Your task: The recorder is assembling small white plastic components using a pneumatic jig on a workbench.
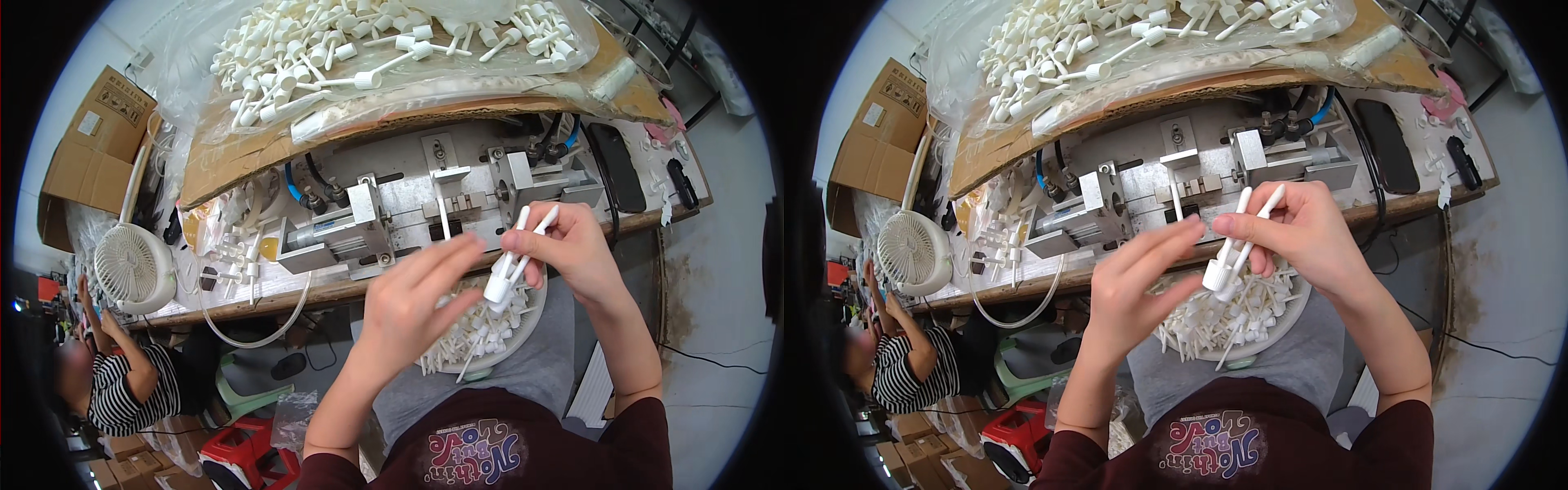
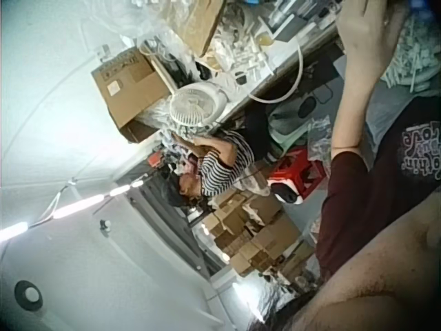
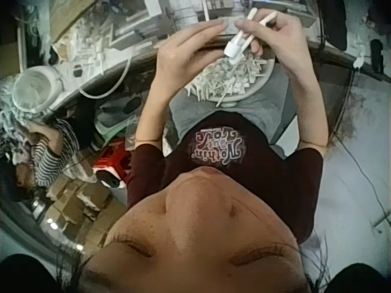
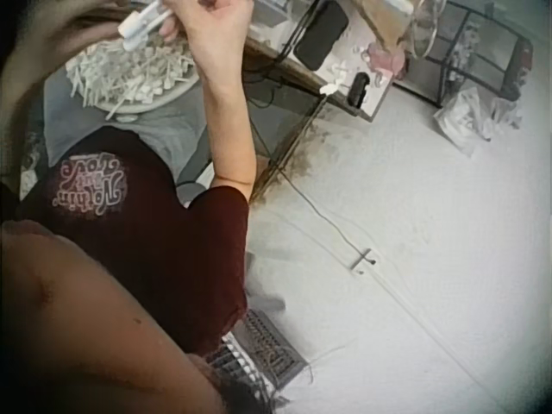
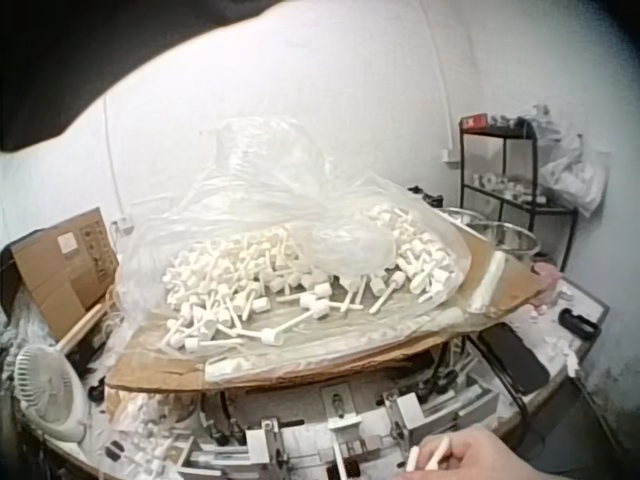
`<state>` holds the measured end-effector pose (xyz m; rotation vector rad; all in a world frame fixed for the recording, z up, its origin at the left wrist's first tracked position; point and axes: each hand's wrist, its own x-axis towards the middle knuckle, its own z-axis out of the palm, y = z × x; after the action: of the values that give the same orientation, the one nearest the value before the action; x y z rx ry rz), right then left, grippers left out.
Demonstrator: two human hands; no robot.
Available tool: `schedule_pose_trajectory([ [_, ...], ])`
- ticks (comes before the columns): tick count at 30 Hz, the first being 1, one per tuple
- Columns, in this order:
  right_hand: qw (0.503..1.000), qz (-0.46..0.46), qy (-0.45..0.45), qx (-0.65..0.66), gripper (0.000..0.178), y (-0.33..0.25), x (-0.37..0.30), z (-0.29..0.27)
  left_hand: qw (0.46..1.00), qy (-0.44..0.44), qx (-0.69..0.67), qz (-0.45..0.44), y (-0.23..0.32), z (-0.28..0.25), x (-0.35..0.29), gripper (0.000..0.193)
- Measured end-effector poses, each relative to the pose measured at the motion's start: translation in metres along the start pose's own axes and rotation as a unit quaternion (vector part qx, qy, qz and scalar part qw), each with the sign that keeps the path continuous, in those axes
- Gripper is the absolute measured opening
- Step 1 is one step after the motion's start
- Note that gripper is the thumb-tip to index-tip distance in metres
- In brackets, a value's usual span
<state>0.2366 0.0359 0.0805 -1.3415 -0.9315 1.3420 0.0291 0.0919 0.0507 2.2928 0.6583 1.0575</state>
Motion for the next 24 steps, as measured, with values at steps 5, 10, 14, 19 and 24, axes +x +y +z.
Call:
schedule_pose_trajectory([
  [5, 1.000, 0.014, -0.014, 0.024, 0.016, 0.002, 0.003, 0.009, 0.998, -0.031, -0.062, 0.013, 0.018, -0.008, -0.006, 0.034],
  [10, 0.999, -0.016, -0.002, 0.047, 0.010, 0.005, 0.007, -0.005, 0.994, 0.031, 0.104, -0.028, 0.008, -0.004, -0.008, 0.033],
  [14, 0.994, -0.039, -0.014, 0.096, 0.008, 0.004, 0.004, -0.005, 0.978, 0.006, 0.208, 0.013, -0.012, 0.011, -0.007, 0.030],
  [19, 0.991, -0.029, -0.036, 0.127, 0.013, 0.003, -0.005, -0.007, 0.968, -0.008, 0.251, 0.007, -0.012, 0.011, 0.000, 0.030],
  [24, 0.991, -0.039, -0.001, 0.126, 0.016, 0.001, -0.008, -0.003, 0.977, -0.024, 0.213, -0.017, -0.010, 0.007, -0.001, 0.034],
])
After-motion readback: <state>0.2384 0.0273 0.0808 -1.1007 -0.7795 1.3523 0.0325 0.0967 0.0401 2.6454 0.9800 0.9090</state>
